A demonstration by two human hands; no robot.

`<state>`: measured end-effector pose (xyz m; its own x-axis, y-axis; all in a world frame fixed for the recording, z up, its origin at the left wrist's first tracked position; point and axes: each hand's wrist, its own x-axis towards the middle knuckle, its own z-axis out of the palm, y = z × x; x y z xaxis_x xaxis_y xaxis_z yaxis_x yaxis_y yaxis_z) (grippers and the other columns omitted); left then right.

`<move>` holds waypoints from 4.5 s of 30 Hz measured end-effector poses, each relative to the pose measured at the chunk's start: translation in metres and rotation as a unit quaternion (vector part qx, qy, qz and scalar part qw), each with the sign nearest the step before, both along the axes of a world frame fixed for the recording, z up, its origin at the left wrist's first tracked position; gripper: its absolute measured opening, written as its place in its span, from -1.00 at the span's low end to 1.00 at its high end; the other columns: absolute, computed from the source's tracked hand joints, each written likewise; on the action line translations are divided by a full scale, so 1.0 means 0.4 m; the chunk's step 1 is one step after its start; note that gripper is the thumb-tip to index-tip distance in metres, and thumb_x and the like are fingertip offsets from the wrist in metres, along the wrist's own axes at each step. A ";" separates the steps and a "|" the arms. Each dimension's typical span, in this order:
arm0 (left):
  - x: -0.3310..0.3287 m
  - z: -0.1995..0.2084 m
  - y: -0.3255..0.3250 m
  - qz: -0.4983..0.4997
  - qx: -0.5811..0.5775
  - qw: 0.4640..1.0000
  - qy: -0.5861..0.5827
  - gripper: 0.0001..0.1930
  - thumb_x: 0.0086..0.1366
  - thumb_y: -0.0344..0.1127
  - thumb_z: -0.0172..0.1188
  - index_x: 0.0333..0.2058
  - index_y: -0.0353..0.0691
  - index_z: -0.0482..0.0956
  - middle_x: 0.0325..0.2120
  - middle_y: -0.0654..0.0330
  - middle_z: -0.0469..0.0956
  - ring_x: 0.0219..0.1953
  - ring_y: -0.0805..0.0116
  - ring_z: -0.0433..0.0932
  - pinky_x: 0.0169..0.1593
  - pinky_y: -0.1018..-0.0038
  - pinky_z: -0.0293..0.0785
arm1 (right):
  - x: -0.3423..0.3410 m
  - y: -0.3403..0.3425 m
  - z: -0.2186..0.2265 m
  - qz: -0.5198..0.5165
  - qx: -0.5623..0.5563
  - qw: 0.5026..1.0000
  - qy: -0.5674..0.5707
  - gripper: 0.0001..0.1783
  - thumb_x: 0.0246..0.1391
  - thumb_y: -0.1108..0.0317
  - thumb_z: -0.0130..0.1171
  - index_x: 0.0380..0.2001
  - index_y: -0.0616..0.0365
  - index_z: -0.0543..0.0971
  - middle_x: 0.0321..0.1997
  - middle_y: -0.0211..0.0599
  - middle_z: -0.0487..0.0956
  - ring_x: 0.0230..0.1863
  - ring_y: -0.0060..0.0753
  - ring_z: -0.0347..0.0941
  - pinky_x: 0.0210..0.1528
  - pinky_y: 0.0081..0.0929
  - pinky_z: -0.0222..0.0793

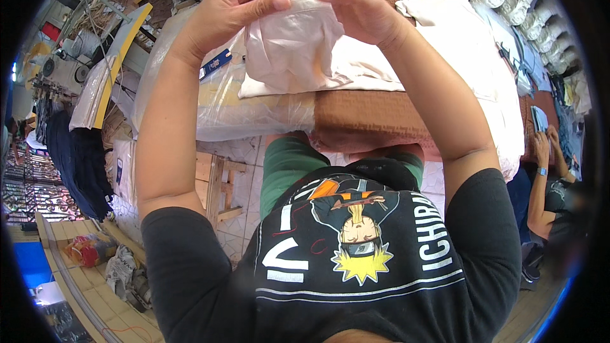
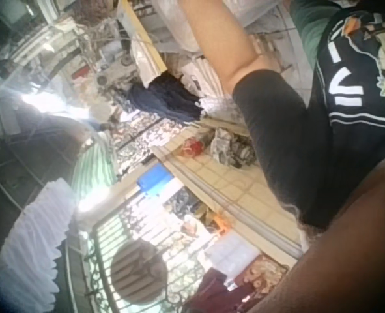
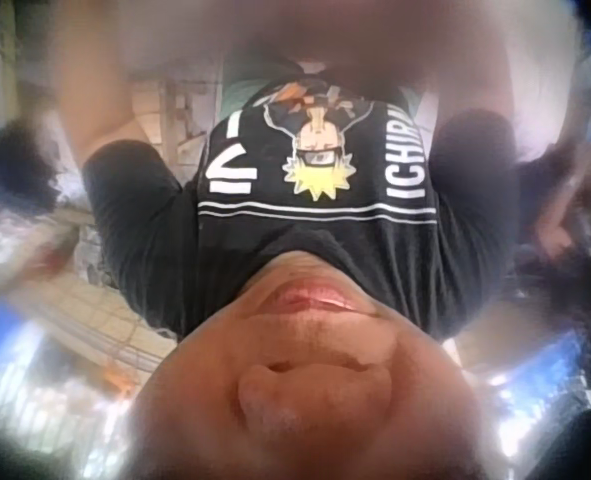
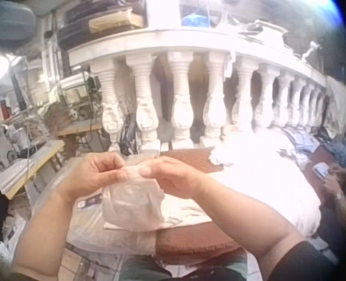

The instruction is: The person folds a shirt by placing a piece of cardboard on it, folding the sides and sleeves over the board, and then tucking the bottom edge into the neck area.

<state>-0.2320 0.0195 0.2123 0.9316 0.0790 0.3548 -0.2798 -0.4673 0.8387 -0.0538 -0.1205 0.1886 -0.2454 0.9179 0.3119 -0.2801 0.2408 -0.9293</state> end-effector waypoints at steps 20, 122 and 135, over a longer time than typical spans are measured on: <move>-0.200 -0.043 -0.351 0.273 0.460 0.836 0.123 -0.77 0.03 -0.27 0.31 -0.31 -0.13 0.54 -0.56 0.22 0.56 -0.50 0.30 0.54 -0.10 0.34 0.36 | -0.164 -0.314 0.024 -0.313 0.247 0.579 -0.711 -0.90 -0.27 0.42 0.26 -0.59 0.09 0.53 -0.59 -0.47 0.48 -0.33 -0.53 0.51 0.36 0.12 -0.11; 0.256 -0.391 0.206 0.171 -0.036 0.956 0.234 -0.73 0.22 -0.16 0.19 -0.23 -0.25 0.58 -0.40 0.34 0.56 -0.34 0.59 0.47 -0.19 0.62 0.39 | 0.497 -0.099 -0.231 -0.449 -0.261 0.794 -0.315 -0.68 0.09 0.08 0.20 -0.39 0.15 0.61 -0.47 -0.48 0.58 -0.49 -0.72 0.44 -0.41 -0.65 0.37; 0.272 -0.400 -0.227 0.380 0.263 0.887 0.021 -0.67 0.00 -0.34 0.31 -0.23 -0.25 0.46 -0.29 0.13 0.49 -0.21 0.19 0.48 -0.15 0.37 0.41 | 0.444 -0.107 -0.269 -0.462 -0.381 0.720 -0.351 -0.53 0.03 0.02 0.21 -0.27 0.28 0.61 -0.39 -0.33 0.60 -0.34 -0.58 0.45 -0.18 -0.64 0.29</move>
<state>-0.1231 -0.0712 0.0523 0.6943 0.5231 0.4943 0.3097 -0.8371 0.4510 0.1237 -0.1635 0.0809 0.7282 0.6295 -0.2711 0.2751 -0.6307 -0.7256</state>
